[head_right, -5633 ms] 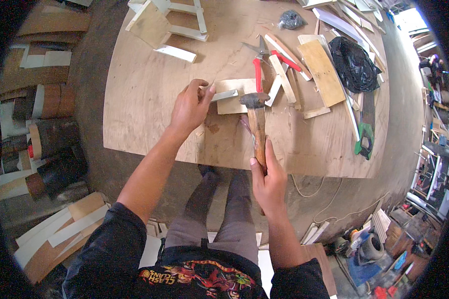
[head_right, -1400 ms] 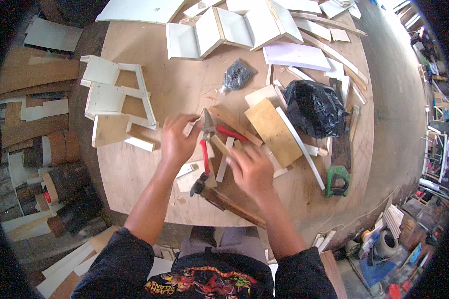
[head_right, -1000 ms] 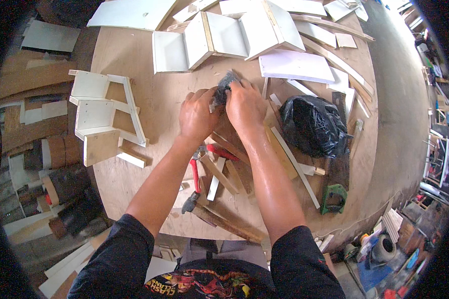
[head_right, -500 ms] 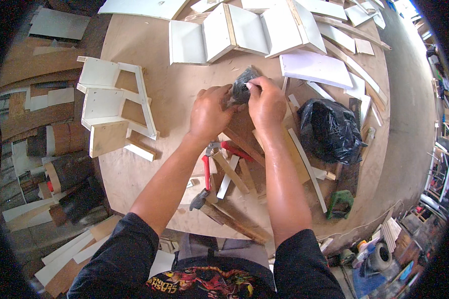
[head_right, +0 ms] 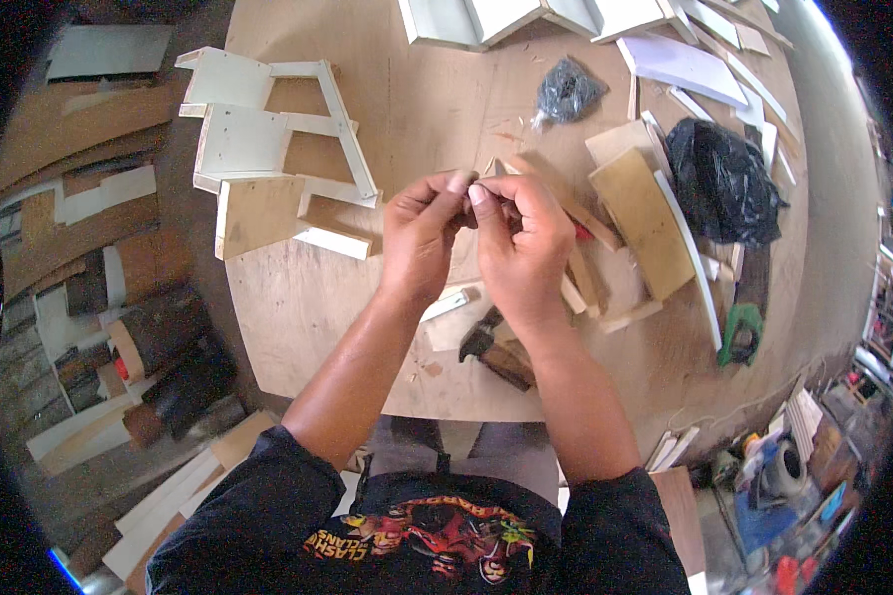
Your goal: The person assembles a small wooden stepped structure by hammering nails through small blocks into the main frame, using a pen to mark positions, and then holds up the finished unit.
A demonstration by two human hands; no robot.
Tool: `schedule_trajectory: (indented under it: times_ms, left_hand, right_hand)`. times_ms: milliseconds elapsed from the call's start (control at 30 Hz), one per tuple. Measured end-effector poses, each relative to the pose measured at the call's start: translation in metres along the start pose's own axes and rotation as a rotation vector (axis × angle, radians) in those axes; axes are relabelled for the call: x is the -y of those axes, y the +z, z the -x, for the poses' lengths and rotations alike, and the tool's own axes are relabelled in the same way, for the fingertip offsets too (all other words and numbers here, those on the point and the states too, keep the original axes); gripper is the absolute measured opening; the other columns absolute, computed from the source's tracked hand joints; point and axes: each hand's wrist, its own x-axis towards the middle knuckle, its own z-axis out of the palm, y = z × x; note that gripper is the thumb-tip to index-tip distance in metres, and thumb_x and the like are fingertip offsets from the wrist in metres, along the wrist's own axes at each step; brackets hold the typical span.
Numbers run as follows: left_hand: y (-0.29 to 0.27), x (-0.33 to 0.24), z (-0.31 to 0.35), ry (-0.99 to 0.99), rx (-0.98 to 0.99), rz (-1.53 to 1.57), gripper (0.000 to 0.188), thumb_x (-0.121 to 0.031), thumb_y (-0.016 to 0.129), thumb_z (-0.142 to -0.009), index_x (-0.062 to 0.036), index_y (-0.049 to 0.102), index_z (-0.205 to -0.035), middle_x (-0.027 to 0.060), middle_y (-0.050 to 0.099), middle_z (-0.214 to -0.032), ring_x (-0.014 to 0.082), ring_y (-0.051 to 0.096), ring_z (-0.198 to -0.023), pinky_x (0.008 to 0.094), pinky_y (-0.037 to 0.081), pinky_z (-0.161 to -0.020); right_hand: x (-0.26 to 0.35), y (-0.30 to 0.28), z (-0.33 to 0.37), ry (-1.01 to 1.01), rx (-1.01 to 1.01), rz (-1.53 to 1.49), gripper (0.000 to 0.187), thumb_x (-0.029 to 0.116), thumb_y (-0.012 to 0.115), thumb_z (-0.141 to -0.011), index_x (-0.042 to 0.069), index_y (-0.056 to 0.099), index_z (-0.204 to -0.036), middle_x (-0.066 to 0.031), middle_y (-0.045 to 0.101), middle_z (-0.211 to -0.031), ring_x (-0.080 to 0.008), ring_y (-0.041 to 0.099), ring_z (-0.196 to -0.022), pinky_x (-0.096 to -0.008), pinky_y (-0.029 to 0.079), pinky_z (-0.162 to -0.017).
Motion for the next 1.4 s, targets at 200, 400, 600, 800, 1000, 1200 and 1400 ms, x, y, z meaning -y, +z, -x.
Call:
schedule_trajectory:
  times_ms: [200,400,600,800,1000,1200,1400]
  left_hand:
    - [-0.065,-0.021,0.042,-0.004,0.059,0.059,0.022,-0.017,0.073,-0.100,0.0047,0.073,-0.103,0.0074,0.073,-0.088,0.0127,0.067,-0.080,0.0284,0.055,-0.073]
    - [-0.145,-0.056,0.063,0.064,-0.013,-0.270,0.021,-0.019,0.073,-0.100,0.0010,0.071,-0.093,0.0045,0.071,-0.085,0.0135,0.065,-0.077,0.0302,0.054,-0.077]
    - [-0.213,-0.058,0.075,0.493,0.098,-0.991,0.016,-0.014,0.079,-0.093,-0.0008,0.070,-0.091,0.0143,0.072,-0.102,0.0275,0.067,-0.094,0.0370,0.053,-0.085]
    - [-0.223,-0.045,0.075,0.405,0.139,-0.941,0.014,-0.011,0.079,-0.092,-0.0001,0.070,-0.091,0.0131,0.072,-0.101,0.0266,0.067,-0.093,0.0364,0.052,-0.084]
    - [-0.215,-0.047,0.069,0.265,0.180,-0.781,0.014,-0.011,0.079,-0.093,0.0009,0.071,-0.091,0.0134,0.071,-0.100,0.0250,0.065,-0.089,0.0348,0.052,-0.081]
    - [-0.208,-0.056,0.062,0.558,0.258,-1.076,0.012,-0.007,0.079,-0.088,-0.0008,0.069,-0.088,0.0134,0.073,-0.109,0.0314,0.066,-0.104,0.0422,0.051,-0.091]
    - [-0.221,-0.065,0.041,0.769,0.427,-1.405,0.011,-0.010,0.077,-0.086,-0.0054,0.067,-0.086,0.0142,0.064,-0.140,0.0398,0.050,-0.141,0.0555,0.039,-0.115]
  right_hand:
    - [0.003,0.052,0.063,-0.014,-0.052,0.064,0.007,0.004,0.073,-0.096,-0.001,0.070,-0.099,-0.0088,0.069,-0.082,-0.0120,0.067,-0.072,-0.0279,0.053,-0.065]
    - [0.035,0.022,0.091,-0.161,0.357,0.803,0.047,0.005,0.075,-0.076,0.010,0.070,-0.122,-0.0066,0.071,-0.115,-0.0309,0.065,-0.107,-0.0437,0.054,-0.091]
    - [0.018,0.003,0.109,-0.254,0.566,1.149,0.045,0.006,0.075,-0.076,0.013,0.071,-0.121,-0.0035,0.067,-0.123,-0.0264,0.057,-0.122,-0.0424,0.048,-0.103]
    - [-0.002,0.004,0.118,-0.232,0.513,1.143,0.030,0.008,0.073,-0.080,0.011,0.074,-0.110,-0.0036,0.069,-0.112,-0.0256,0.060,-0.112,-0.0421,0.049,-0.098]
    - [0.005,0.025,0.133,0.086,0.308,0.809,0.023,0.021,0.079,-0.083,0.007,0.076,-0.100,-0.0077,0.072,-0.089,-0.0294,0.066,-0.089,-0.0414,0.053,-0.081]
    - [0.009,0.062,0.145,0.244,0.067,0.617,0.023,0.024,0.080,-0.085,0.004,0.075,-0.097,-0.0136,0.072,-0.085,-0.0344,0.066,-0.076,-0.0420,0.053,-0.071]
    - [-0.012,0.134,0.141,0.166,-0.187,0.635,0.023,0.023,0.079,-0.086,0.003,0.071,-0.095,-0.0157,0.070,-0.083,-0.0372,0.067,-0.078,-0.0469,0.052,-0.071]
